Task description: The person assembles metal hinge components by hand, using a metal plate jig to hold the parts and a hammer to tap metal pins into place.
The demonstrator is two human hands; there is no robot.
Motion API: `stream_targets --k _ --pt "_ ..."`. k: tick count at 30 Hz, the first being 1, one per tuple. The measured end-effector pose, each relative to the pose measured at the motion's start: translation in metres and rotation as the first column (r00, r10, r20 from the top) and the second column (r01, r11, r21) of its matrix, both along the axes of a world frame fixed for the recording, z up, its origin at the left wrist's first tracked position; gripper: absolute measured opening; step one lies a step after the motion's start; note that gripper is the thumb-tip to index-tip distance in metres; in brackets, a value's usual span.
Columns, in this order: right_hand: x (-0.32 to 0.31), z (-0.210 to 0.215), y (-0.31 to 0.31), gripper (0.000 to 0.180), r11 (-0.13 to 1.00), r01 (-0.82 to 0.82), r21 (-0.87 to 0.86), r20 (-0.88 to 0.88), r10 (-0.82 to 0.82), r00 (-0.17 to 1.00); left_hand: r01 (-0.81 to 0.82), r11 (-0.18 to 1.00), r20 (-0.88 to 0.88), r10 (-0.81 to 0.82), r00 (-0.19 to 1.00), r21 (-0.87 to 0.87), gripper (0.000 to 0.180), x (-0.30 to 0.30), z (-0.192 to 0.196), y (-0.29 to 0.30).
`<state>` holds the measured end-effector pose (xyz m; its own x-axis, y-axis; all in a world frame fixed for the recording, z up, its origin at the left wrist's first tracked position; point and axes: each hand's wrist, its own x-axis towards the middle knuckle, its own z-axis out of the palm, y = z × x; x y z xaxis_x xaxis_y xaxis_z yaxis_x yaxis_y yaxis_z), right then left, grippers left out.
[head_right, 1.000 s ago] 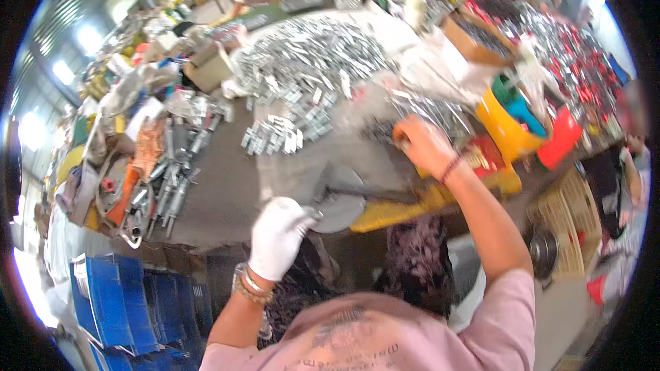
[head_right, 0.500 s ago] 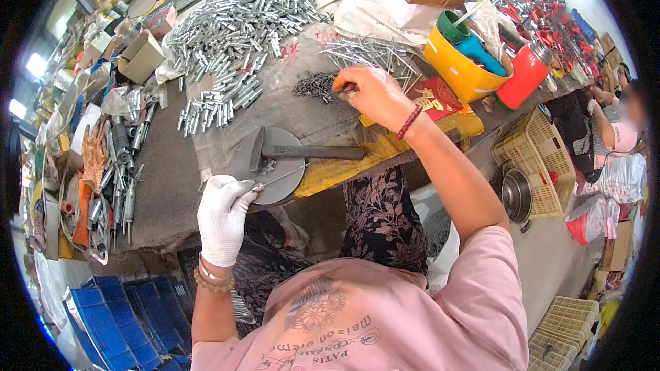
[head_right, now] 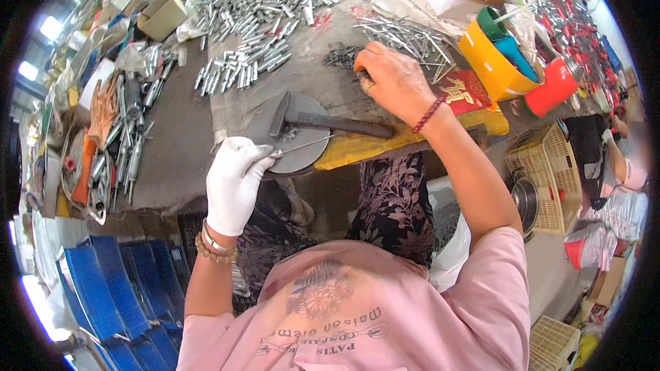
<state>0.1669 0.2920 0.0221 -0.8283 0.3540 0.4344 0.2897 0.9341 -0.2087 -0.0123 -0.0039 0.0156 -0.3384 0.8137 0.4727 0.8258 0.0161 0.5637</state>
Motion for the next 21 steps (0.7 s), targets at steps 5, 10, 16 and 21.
stream_targets --k 5,10,16,21 --pt "-0.003 0.008 -0.013 0.021 1.0 0.02 -0.023 0.015 -0.02 1.0 -0.022 1.0 0.009 0.022 1.0 -0.012 0.017 0.0 -0.001 0.001" --pt "-0.002 0.008 -0.002 0.023 0.993 0.098 -0.069 0.045 -0.095 0.994 -0.034 0.998 -0.016 0.033 0.999 -0.057 0.017 0.002 0.004 -0.002" --pt "-0.005 0.007 -0.006 0.016 0.999 -0.001 0.044 0.084 -0.003 0.996 -0.03 0.998 -0.006 0.03 1.0 -0.05 0.017 0.003 0.002 -0.002" --pt "-0.014 0.007 -0.009 0.016 0.991 0.017 0.131 0.121 -0.033 0.992 -0.01 1.0 0.001 0.01 1.0 -0.021 0.017 0.001 0.001 0.0"
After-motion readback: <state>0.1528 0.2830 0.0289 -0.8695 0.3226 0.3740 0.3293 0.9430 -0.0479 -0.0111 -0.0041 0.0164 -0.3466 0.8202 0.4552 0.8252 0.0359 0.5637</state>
